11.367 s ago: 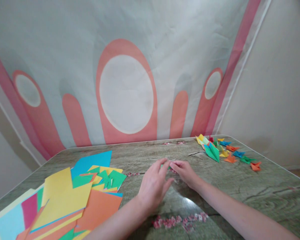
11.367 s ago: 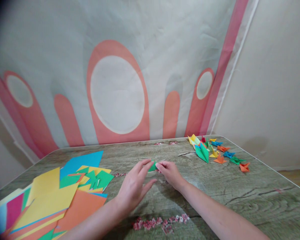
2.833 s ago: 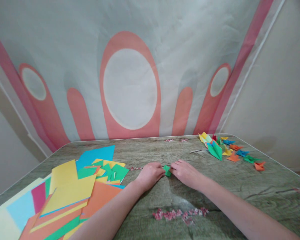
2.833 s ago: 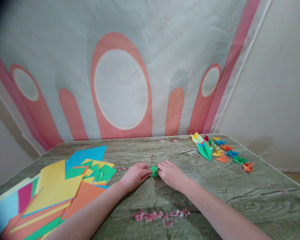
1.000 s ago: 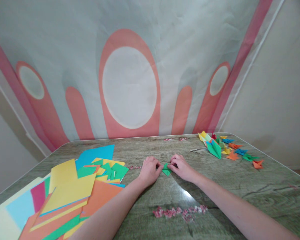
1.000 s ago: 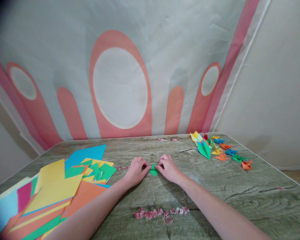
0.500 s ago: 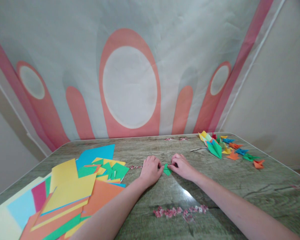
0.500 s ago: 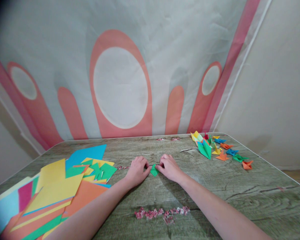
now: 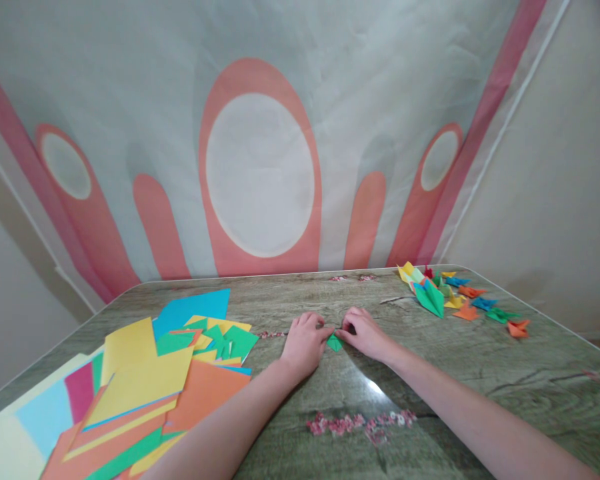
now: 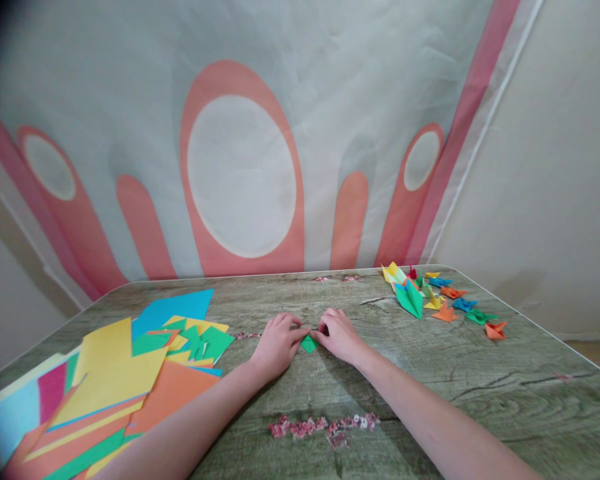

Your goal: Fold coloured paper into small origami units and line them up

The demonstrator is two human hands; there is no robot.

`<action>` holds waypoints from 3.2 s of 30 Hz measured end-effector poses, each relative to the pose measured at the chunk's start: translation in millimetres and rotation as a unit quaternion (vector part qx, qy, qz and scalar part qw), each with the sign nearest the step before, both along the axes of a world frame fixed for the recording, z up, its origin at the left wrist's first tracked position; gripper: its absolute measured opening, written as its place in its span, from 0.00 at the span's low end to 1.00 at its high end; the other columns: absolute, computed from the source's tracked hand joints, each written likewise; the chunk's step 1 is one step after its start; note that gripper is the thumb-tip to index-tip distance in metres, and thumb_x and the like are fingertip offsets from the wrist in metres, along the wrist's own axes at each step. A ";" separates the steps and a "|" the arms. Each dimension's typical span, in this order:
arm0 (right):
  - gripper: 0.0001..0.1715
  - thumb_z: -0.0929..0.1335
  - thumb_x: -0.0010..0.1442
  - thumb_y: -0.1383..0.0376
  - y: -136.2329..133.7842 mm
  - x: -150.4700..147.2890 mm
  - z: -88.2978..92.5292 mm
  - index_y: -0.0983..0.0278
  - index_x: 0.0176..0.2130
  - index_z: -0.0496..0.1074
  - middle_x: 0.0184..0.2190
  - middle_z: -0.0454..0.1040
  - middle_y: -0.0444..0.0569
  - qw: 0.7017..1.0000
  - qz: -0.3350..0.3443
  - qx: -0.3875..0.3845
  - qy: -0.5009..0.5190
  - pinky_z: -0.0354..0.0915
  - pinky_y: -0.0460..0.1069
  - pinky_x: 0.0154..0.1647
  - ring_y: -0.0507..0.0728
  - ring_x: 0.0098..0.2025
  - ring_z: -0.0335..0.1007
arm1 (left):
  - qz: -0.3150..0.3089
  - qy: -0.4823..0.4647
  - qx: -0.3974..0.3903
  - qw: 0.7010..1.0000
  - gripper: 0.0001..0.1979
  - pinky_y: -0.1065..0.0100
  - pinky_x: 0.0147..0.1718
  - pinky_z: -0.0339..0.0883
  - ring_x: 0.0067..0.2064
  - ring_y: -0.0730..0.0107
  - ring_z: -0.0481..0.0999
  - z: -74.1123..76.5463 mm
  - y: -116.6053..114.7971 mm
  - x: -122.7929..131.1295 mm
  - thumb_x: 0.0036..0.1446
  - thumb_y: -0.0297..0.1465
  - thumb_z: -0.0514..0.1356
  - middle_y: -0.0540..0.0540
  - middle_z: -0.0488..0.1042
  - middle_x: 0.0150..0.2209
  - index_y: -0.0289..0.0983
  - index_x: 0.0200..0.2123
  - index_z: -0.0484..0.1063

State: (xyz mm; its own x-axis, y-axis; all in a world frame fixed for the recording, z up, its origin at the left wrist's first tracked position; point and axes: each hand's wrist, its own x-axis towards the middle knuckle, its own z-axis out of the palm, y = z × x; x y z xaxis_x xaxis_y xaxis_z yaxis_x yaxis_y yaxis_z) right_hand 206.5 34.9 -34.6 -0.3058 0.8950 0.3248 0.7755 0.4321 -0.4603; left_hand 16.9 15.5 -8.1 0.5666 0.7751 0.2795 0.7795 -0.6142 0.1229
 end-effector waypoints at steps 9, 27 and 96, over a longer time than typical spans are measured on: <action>0.12 0.68 0.53 0.58 1.1 -0.2 -0.8 0.63 0.25 0.68 0.29 0.67 0.47 1.000 0.001 0.000 -0.002 0.59 0.50 0.38 0.56 0.36 0.62 | -0.032 0.125 0.028 0.991 0.19 0.57 0.53 0.52 0.57 0.57 0.56 7.2 -14.9 -0.9 0.56 0.27 0.50 0.40 0.66 0.49 0.37 0.52 0.63; 0.08 0.69 0.53 0.59 -4.4 4.5 -0.7 0.62 0.29 0.69 0.36 0.67 0.47 0.999 -0.038 -0.006 -0.016 0.55 0.51 0.40 0.56 0.41 0.60 | -0.001 0.186 -0.014 0.982 0.21 0.56 0.48 0.57 0.57 0.55 0.58 11.8 -22.0 2.2 0.57 0.24 0.48 0.38 0.65 0.53 0.36 0.54 0.61; 0.05 0.69 0.52 0.63 -18.6 -6.2 0.7 0.62 0.29 0.69 0.35 0.70 0.46 0.997 0.039 -0.003 0.069 0.56 0.53 0.43 0.57 0.41 0.64 | -0.055 -0.253 -0.144 0.955 0.10 0.68 0.39 0.64 0.38 0.67 0.70 -14.9 10.8 -7.7 0.49 0.28 0.59 0.47 0.71 0.35 0.37 0.38 0.69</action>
State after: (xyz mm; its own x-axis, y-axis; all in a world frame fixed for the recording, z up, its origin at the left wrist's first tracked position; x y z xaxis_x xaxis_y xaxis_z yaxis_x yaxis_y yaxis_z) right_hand 200.2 16.3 -33.9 -0.3282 0.8718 0.3638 0.6690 0.4864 -0.5620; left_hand 9.3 26.3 -23.0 0.4973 0.8051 0.3233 0.5084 -0.5724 0.6434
